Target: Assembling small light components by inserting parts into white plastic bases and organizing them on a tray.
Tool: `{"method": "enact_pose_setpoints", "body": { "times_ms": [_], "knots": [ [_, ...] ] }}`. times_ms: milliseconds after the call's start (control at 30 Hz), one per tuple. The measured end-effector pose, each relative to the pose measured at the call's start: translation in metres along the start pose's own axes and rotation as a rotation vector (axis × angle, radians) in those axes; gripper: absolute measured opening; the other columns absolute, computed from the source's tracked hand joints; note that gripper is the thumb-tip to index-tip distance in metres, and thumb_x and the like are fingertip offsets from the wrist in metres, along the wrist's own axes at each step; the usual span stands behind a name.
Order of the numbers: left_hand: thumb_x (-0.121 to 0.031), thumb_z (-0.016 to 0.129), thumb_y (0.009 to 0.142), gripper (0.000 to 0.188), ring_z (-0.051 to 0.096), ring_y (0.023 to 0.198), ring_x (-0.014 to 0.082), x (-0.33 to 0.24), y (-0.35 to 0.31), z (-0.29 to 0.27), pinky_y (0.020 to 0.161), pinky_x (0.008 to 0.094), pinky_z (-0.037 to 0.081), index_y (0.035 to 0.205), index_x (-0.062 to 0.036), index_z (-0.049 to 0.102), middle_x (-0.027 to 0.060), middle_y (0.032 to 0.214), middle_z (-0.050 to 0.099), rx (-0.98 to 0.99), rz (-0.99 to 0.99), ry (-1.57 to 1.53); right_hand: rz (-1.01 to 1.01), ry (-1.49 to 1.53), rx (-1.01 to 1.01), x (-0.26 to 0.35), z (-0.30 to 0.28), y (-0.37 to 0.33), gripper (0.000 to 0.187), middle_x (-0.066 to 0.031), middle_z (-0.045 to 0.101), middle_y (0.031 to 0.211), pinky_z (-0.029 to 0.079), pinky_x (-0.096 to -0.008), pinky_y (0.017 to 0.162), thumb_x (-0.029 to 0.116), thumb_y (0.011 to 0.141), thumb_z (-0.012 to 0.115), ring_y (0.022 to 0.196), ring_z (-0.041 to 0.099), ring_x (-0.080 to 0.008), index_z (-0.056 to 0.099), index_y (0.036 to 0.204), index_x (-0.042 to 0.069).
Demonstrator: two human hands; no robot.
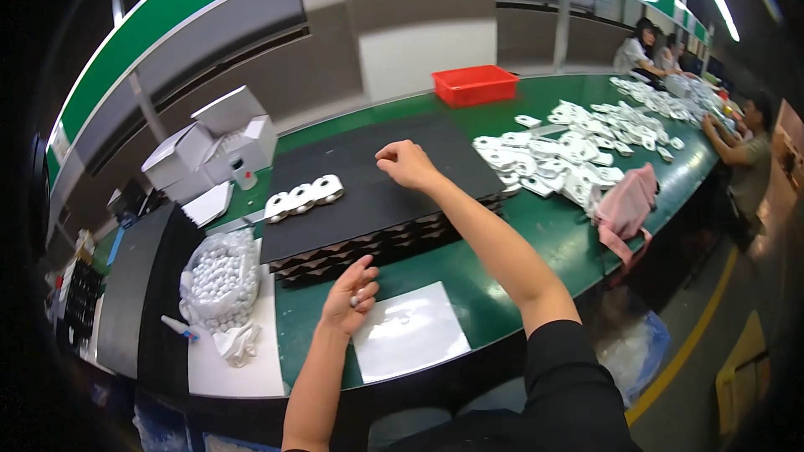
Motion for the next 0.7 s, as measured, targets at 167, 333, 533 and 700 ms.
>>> {"method": "enact_pose_setpoints", "body": {
  "times_ms": [167,333,533,700],
  "knots": [
    [-0.037,0.051,0.085,0.027,0.026,0.042,0.0034,-0.002,0.001,-0.004,0.034,0.0165,0.018,0.091,-0.0101,0.052,-0.004,0.057,0.04,-0.06,0.068,0.05,0.015,-0.322,-0.244,-0.065,-0.133,-0.057,0.021,-0.0128,0.064,0.085,0.047,-0.0299,0.073,0.012,0.073,0.06,0.08,0.061,-0.0221,0.063,0.09,0.001],
    [-0.04,0.053,0.083,0.03,0.025,0.042,0.0032,0.001,0.001,-0.002,0.035,0.0172,0.017,0.087,-0.0101,0.053,-0.0048,0.054,0.036,-0.038,0.072,0.071,0.447,-0.956,-0.371,-0.144,-0.268,-0.137,0.025,-0.0136,0.061,0.088,0.046,-0.0377,0.075,-0.002,0.067,0.053,0.087,0.057,-0.0293,0.064,0.086,0.009],
    [-0.035,0.054,0.084,0.03,0.026,0.043,0.0027,0.001,0.0,0.001,0.036,0.0169,0.018,0.097,-0.0079,0.053,-0.0047,0.057,0.037,-0.002,0.068,0.068,0.436,-1.119,0.128,-0.173,-0.289,-0.185,0.022,-0.0082,0.06,0.088,0.044,-0.0361,0.079,0.002,0.061,0.061,0.096,0.05,-0.0269,0.065,0.08,0.012],
    [-0.026,0.053,0.086,0.023,0.026,0.043,0.0023,0.001,-0.004,0.008,0.037,0.0161,0.019,0.101,-0.0087,0.052,-0.0032,0.064,0.042,-0.023,0.05,0.053,0.252,-1.05,0.086,-0.126,-0.27,-0.193,0.016,-0.0063,0.057,0.083,0.041,-0.0329,0.078,0.009,0.056,0.07,0.089,0.049,-0.0248,0.063,0.07,0.01]
  ]
}}
Point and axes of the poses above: each hand's wrist, its own y-axis towards the middle knuckle, its own z-axis out of the palm, x = y × z, the point moved 7 cm from there along y, towards the middle knuckle
